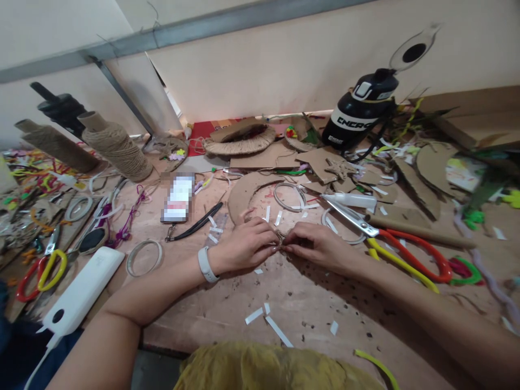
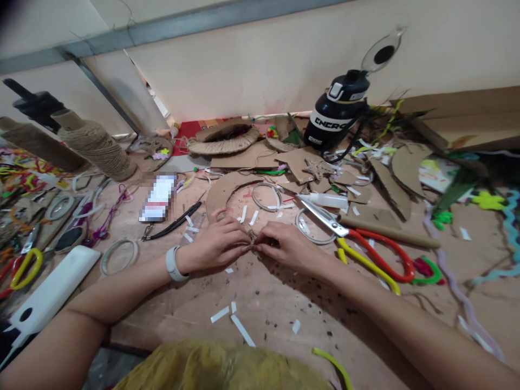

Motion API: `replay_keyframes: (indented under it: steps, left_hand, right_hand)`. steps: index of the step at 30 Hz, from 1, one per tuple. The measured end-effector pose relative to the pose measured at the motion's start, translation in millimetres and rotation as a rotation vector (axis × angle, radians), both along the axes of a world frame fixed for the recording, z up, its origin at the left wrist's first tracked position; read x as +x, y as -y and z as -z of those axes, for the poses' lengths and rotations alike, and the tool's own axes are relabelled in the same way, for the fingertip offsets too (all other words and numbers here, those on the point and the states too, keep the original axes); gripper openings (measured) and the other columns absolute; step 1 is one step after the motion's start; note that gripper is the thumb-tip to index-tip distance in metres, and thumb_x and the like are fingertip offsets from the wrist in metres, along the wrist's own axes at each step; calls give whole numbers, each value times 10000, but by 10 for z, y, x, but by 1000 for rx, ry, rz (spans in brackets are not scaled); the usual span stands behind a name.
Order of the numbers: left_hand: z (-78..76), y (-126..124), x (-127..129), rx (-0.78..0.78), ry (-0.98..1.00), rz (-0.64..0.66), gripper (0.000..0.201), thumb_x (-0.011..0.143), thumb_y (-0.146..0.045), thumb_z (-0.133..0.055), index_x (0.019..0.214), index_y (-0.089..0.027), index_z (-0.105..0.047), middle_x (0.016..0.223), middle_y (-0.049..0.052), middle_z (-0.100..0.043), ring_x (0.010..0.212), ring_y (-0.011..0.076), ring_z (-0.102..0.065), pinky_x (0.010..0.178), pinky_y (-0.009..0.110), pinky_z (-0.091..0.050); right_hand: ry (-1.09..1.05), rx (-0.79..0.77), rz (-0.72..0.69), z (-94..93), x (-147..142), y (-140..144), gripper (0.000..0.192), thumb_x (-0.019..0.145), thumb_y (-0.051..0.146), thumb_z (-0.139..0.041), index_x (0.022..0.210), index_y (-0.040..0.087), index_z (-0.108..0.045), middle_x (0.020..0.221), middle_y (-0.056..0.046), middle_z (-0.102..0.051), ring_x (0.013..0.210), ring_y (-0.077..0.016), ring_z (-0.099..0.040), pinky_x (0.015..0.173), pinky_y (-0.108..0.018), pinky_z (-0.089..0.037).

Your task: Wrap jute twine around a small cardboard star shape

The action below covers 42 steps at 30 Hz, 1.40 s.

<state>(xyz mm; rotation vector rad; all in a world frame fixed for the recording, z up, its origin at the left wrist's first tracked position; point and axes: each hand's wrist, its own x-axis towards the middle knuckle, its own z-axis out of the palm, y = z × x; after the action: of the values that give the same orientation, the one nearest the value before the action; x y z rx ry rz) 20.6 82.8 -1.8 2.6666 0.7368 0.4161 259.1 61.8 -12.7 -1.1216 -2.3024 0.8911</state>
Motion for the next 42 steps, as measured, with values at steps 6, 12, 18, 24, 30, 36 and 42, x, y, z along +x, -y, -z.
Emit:
replay_keyframes:
  steps: [6, 12, 18, 24, 30, 36, 42]
  left_hand:
    - [16, -2, 22, -62, 47, -25, 131, 954, -252, -559, 965, -193, -675, 975, 37, -725, 1023, 196, -626, 1157, 492, -198]
    - [34, -5, 20, -5, 42, -11, 143, 957, -245, -552, 962, -189, -684, 968, 44, -725, 1004, 199, -626, 1145, 494, -222]
    - [36, -24, -28, 146, -7, 121, 208, 1005, -283, -489, 981, -232, -690, 986, 29, -710, 1016, 192, -612, 1177, 511, -176]
    - [71, -48, 11, -44, 52, 18, 133, 945, -256, -582, 893, -215, -697, 969, 15, -725, 1001, 176, -638, 1167, 474, -171]
    - [84, -30, 7, -73, 63, -2, 116, 928, -235, -578, 929, -210, -692, 1028, 25, -721, 1031, 175, -631, 1145, 440, -208]
    - [34, -79, -33, 8, 57, 96, 134, 938, -256, -570, 949, -211, -696, 1018, 20, -717, 995, 172, -640, 1151, 451, -202]
    - [17, -118, -58, 147, -16, 188, 208, 1000, -289, -508, 963, -207, -695, 1040, 48, -717, 1017, 181, -609, 1096, 390, -315]
  right_hand:
    - [-21, -12, -2, -6, -16, -1, 156, 929, 317, -588, 895, 203, -689, 824, -45, -701, 761, -173, -643, 698, -281, -477]
    - [-5, 4, 32, -5, -42, 12, 138, 907, 286, -589, 869, 190, -681, 788, -40, -680, 712, -163, -618, 657, -272, -459]
    - [13, -11, 52, -7, -52, 19, 126, 888, 279, -594, 860, 189, -678, 775, -34, -667, 682, -157, -596, 637, -267, -449]
    - [-2, -54, 68, -18, -68, 27, 121, 881, 280, -590, 855, 190, -666, 764, -26, -659, 650, -144, -584, 610, -252, -441]
    - [-14, -76, 64, -46, -78, 36, 145, 895, 310, -590, 921, 187, -662, 750, -18, -659, 625, -141, -571, 594, -251, -440]
    - [-13, 4, 28, -14, -64, 21, 138, 889, 284, -605, 918, 199, -709, 834, -54, -707, 732, -173, -636, 677, -276, -472]
    - [-1, -7, 31, -27, -71, 19, 142, 899, 288, -597, 907, 191, -701, 813, -49, -699, 693, -162, -625, 647, -268, -468]
